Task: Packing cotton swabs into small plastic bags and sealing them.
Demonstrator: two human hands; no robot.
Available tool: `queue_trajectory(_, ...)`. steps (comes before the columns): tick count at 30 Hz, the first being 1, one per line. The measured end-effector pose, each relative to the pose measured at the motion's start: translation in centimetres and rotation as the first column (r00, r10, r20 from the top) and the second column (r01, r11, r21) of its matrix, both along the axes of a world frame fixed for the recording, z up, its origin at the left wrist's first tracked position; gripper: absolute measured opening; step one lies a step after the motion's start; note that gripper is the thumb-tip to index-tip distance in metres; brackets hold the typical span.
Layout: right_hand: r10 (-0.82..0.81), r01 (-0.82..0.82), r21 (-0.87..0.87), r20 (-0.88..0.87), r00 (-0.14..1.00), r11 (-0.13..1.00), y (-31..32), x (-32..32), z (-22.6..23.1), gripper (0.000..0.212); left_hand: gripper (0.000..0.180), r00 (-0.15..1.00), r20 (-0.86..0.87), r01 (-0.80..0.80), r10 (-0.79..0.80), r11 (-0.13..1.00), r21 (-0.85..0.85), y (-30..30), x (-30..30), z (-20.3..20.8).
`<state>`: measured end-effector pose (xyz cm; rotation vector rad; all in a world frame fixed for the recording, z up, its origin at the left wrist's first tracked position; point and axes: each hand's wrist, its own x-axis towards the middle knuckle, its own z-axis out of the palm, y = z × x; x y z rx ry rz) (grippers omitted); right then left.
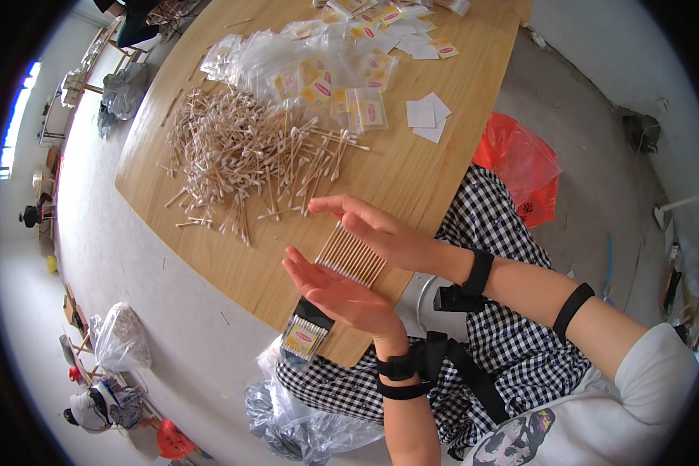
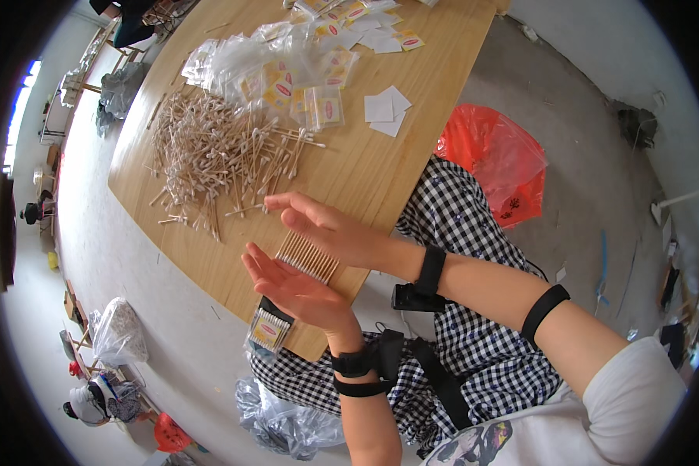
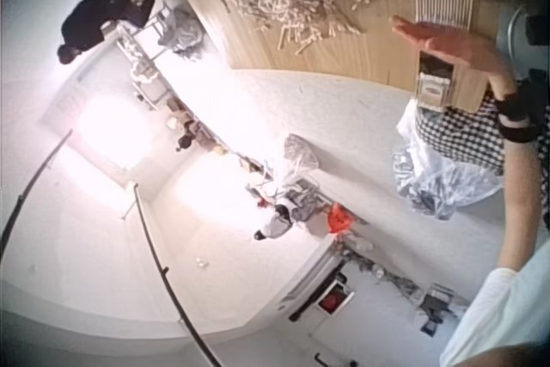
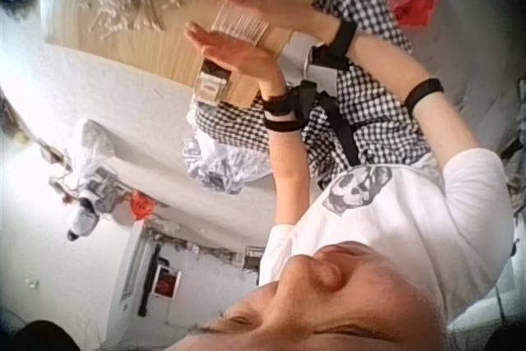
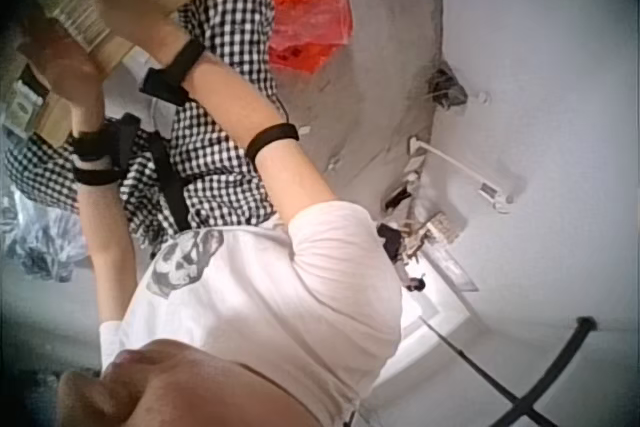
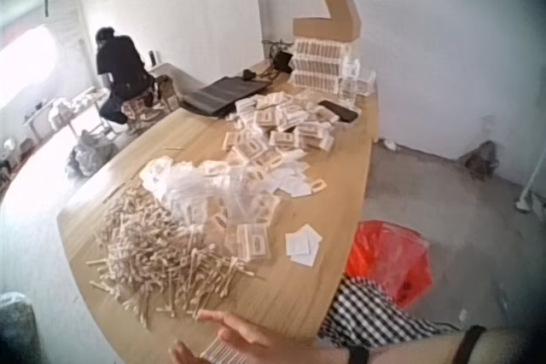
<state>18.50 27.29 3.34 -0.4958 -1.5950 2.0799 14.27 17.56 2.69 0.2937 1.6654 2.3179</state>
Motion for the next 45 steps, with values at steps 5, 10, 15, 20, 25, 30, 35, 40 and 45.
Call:
queue_trajectory(5,-0.007,0.007,0.000,-0.022,1.000,1.000,0.8,0.6,-0.6,0.074,0.064,0.999,-0.019,0.033,-0.033,0.999,-0.031,-1.0,-0.5,-0.2)
queue_trajectory(10,-0.123,0.123,0.035,0.009,0.992,0.992,2.1,2.5,0.1,0.060,0.096,0.519,-0.378,-0.277,-0.767,0.268,-0.923,-2.1,-0.5,1.2)
queue_trajectory(15,-0.164,0.118,0.333,0.112,0.980,0.936,2.0,4.6,-0.5,0.026,0.112,0.476,-0.301,-0.293,-0.827,0.174,-0.940,-2.0,-0.1,0.3)
queue_trajectory(20,-0.215,0.098,0.636,0.109,0.971,0.766,1.9,5.4,-1.3,0.010,0.116,0.472,-0.314,-0.315,-0.824,0.175,-0.933,-1.8,-0.2,0.2)
queue_trajectory(25,-0.234,0.089,0.737,0.096,0.967,0.670,1.7,5.4,-1.7,0.010,0.114,0.470,-0.337,-0.309,-0.816,0.206,-0.929,-1.9,-0.1,0.1)
queue_trajectory(30,-0.234,0.087,0.754,0.090,0.968,0.651,1.7,5.3,-2.1,0.010,0.107,0.477,-0.368,-0.293,-0.798,0.250,-0.923,-2.0,-0.1,-0.2)
queue_trajectory(35,-0.242,0.112,0.781,0.051,0.969,0.614,1.8,5.4,-2.0,0.013,0.108,0.487,-0.395,-0.286,-0.779,0.285,-0.915,-1.8,0.0,-0.3)
queue_trajectory(40,-0.176,0.068,0.664,0.098,0.979,0.745,2.0,5.4,-1.8,0.011,0.113,0.490,-0.399,-0.293,-0.775,0.285,-0.913,-1.9,-0.1,-0.6)
queue_trajectory(45,-0.097,-0.044,0.741,0.147,0.984,0.670,2.6,5.6,-0.9,0.007,0.114,0.481,-0.410,-0.311,-0.775,0.287,-0.906,-1.9,-0.3,-0.9)
